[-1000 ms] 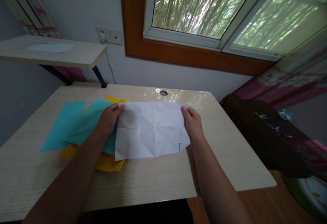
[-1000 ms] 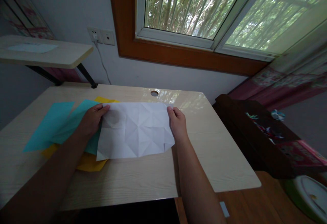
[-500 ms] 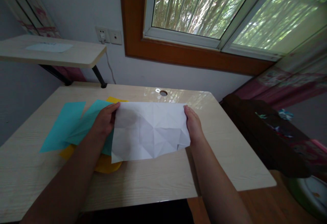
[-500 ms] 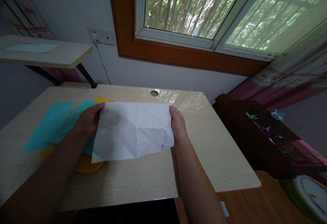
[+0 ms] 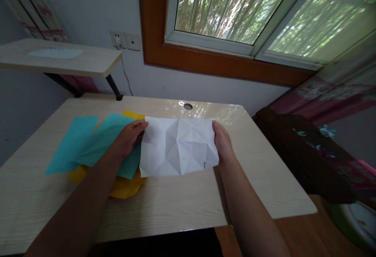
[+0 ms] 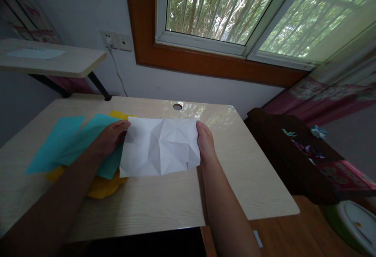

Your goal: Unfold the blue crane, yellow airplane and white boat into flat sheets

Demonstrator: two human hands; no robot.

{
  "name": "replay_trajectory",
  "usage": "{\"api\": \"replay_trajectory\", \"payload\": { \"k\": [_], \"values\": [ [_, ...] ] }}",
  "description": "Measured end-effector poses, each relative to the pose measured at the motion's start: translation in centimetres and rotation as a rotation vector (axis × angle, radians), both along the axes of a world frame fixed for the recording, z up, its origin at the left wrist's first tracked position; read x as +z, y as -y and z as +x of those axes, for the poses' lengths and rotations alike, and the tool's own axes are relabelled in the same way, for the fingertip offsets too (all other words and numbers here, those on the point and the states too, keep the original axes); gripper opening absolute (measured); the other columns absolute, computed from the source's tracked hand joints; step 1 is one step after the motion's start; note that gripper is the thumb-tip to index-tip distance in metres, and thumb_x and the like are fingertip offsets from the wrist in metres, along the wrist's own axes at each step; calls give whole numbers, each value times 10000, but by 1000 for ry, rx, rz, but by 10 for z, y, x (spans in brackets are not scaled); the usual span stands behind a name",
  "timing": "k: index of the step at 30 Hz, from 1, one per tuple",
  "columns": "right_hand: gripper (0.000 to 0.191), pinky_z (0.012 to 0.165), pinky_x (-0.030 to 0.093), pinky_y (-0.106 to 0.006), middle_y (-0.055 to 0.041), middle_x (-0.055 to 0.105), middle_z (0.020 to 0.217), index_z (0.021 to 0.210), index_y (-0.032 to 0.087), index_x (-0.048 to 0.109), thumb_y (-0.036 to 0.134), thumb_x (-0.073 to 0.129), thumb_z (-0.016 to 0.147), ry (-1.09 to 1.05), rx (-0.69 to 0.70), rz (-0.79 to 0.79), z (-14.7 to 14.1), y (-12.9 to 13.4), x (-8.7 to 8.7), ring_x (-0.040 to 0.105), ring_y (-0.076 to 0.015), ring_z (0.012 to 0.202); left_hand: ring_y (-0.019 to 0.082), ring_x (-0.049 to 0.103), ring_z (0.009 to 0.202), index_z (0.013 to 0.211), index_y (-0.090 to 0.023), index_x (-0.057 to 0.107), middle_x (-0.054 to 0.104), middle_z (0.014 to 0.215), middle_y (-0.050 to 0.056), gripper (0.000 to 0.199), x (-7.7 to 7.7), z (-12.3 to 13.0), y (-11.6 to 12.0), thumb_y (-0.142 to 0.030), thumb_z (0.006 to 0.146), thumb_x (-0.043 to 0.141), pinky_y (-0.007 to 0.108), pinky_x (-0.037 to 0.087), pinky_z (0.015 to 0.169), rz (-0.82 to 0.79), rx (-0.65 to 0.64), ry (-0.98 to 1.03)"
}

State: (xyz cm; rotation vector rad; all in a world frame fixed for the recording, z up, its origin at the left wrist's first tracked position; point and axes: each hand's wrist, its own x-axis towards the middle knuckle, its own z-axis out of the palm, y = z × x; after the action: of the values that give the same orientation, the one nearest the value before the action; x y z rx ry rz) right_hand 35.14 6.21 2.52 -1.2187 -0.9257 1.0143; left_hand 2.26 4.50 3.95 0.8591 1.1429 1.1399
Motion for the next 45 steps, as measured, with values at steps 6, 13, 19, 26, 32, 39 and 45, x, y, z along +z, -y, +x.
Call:
{"api": "replay_trajectory", "payload": {
  "k": [6, 13, 19, 26, 32, 39, 45],
  "values": [
    [380, 671, 514, -309, -25, 696, 856, 854, 213, 667, 587, 697, 793, -26, 18, 25, -5, 3, 1, 626, -202, 775, 193, 654, 651, 865, -177, 713, 731, 786, 38, 347, -6, 0, -1, -474, 702, 793, 280, 506, 589, 24, 7, -76],
    [417, 606, 455, -287, 19, 630, 695, 731, 216, 607, 600, 770, 713, -15, 39, -6, 5, -3, -7, 552, -161, 641, 207, 652, 627, 819, -164, 724, 726, 743, 51, 354, -11, -9, -5, -465, 654, 813, 297, 511, 594, 52, 135, -163],
    [366, 561, 409, -249, 39, 596, 665, 770, 213, 631, 526, 805, 696, -51, 45, -30, 1, -3, -8, 511, -126, 601, 213, 640, 649, 831, -161, 718, 708, 721, 47, 364, -1, -9, -1, -487, 680, 781, 291, 497, 594, 85, 174, -240],
    [597, 611, 434, -253, 73, 583, 707, 1242, 311, 556, 388, 829, 717, -77, 360, -130, -13, 9, 0, 548, -122, 632, 152, 519, 578, 703, -188, 639, 600, 626, -5, 266, -1, -12, -3, -441, 757, 700, 243, 392, 530, 204, 423, -337],
    [601, 610, 388, -248, 67, 579, 751, 1260, 298, 534, 311, 802, 722, -48, 441, -135, -16, 11, -5, 525, -113, 643, 158, 543, 650, 772, -199, 664, 615, 691, -7, 269, -6, -15, -5, -465, 792, 700, 241, 429, 597, 252, 490, -326],
    [690, 673, 397, -265, 80, 549, 760, 1273, 314, 514, 199, 788, 651, -49, 446, -77, -23, 10, -11, 512, -118, 677, 132, 521, 653, 779, -196, 655, 596, 703, -20, 262, -1, -8, 0, -449, 846, 670, 220, 405, 593, 333, 551, -365],
    [774, 749, 435, -290, 61, 560, 841, 1320, 338, 478, 131, 750, 626, -25, 464, -72, -27, 12, -10, 550, -143, 768, 127, 497, 640, 799, -203, 643, 579, 715, -24, 270, -6, -4, -1, -467, 840, 682, 220, 399, 590, 334, 577, -262]
  ]
}}
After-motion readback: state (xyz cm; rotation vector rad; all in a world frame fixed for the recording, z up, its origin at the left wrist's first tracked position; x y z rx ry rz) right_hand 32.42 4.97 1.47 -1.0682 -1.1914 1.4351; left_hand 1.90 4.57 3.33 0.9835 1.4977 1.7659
